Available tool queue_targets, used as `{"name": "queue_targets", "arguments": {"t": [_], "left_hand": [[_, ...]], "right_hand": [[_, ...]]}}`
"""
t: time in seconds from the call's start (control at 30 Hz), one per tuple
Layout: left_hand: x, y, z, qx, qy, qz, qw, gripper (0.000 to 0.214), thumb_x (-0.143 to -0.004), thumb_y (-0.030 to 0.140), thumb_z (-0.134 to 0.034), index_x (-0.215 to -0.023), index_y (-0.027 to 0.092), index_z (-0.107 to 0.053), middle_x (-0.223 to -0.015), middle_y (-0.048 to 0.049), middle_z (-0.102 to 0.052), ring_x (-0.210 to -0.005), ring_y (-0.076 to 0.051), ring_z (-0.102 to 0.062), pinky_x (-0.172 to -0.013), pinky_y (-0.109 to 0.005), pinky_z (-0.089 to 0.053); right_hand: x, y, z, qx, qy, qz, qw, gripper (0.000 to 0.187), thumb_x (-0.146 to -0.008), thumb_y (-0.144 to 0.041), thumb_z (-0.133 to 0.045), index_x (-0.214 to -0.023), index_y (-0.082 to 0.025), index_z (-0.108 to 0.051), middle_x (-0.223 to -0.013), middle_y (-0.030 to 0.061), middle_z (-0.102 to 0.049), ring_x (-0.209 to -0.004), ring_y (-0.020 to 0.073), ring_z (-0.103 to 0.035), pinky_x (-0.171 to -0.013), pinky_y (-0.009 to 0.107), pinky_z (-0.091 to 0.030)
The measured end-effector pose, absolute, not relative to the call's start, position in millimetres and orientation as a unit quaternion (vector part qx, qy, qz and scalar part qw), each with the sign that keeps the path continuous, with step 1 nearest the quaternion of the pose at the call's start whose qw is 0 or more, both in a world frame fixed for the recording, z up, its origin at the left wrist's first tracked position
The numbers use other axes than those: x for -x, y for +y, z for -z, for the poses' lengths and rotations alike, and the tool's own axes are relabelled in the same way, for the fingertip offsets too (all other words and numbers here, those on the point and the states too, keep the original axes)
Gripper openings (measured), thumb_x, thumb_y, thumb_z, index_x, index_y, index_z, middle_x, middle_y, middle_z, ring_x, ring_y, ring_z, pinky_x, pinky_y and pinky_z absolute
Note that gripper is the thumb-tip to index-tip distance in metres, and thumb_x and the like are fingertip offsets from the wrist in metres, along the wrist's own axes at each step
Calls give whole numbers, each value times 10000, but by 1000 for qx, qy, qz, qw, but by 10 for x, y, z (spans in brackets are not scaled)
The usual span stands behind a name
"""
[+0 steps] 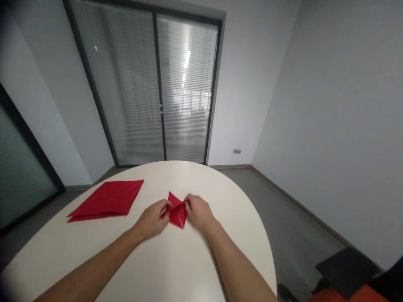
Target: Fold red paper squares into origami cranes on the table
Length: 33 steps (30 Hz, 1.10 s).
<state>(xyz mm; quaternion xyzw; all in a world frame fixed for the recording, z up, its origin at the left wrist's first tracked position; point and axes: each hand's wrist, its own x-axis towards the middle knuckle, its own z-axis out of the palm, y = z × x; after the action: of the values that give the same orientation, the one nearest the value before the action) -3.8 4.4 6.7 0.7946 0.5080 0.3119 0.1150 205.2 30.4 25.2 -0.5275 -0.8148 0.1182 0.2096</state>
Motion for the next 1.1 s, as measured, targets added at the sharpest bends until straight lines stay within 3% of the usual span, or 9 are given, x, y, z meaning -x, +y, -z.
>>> {"name": "queue_targets", "arguments": {"t": [0.3, 0.47, 0.6, 0.9, 1.1], "left_hand": [[4, 51, -73, -761, 554, -327, 83, 130, -931, 225, -459, -991, 239, -574, -955, -24, -705, -833, -197, -656, -738, -295, -458], [-29, 47, -80, -736, 578, -340, 87, 108, -926, 236, -482, -1019, 248, -537, -930, -14, -701, -793, -187, -652, -712, -280, -434], [-46, 86, -47, -693, 627, -341, 104, 22, -901, 242, -514, -921, 249, -506, -799, 17, -658, -678, -164, -608, -615, -249, -370], [-64, 104, -29, -671, 638, -357, 122, 83, -856, 199, -525, -852, 252, -460, -721, 37, -586, -642, -155, -558, -589, -242, -309], [-59, 121, 3, -672, 640, -353, 118, 141, -841, 183, -513, -818, 254, -393, -686, 48, -529, -617, -157, -525, -583, -249, -295]], "right_hand": [[-2013, 277, -290, 540, -806, -109, 216, 165, -969, -327, -490, -1035, -207, -582, -939, 57, -679, -790, 173, -591, -676, 264, -353], [-1974, 268, -265, 543, -804, -94, 223, 155, -973, -338, -483, -994, -213, -572, -912, 47, -690, -789, 175, -598, -665, 266, -334], [-1943, 269, -230, 551, -801, -89, 217, 146, -964, -339, -491, -984, -214, -564, -883, 41, -688, -770, 171, -594, -642, 266, -304], [-1900, 264, -204, 544, -799, -92, 238, 139, -948, -347, -516, -920, -219, -561, -830, 27, -678, -719, 162, -573, -615, 264, -272], [-1882, 264, -183, 531, -790, -118, 282, 73, -913, -283, -550, -911, -218, -585, -847, 21, -671, -731, 160, -563, -646, 262, -317]]}}
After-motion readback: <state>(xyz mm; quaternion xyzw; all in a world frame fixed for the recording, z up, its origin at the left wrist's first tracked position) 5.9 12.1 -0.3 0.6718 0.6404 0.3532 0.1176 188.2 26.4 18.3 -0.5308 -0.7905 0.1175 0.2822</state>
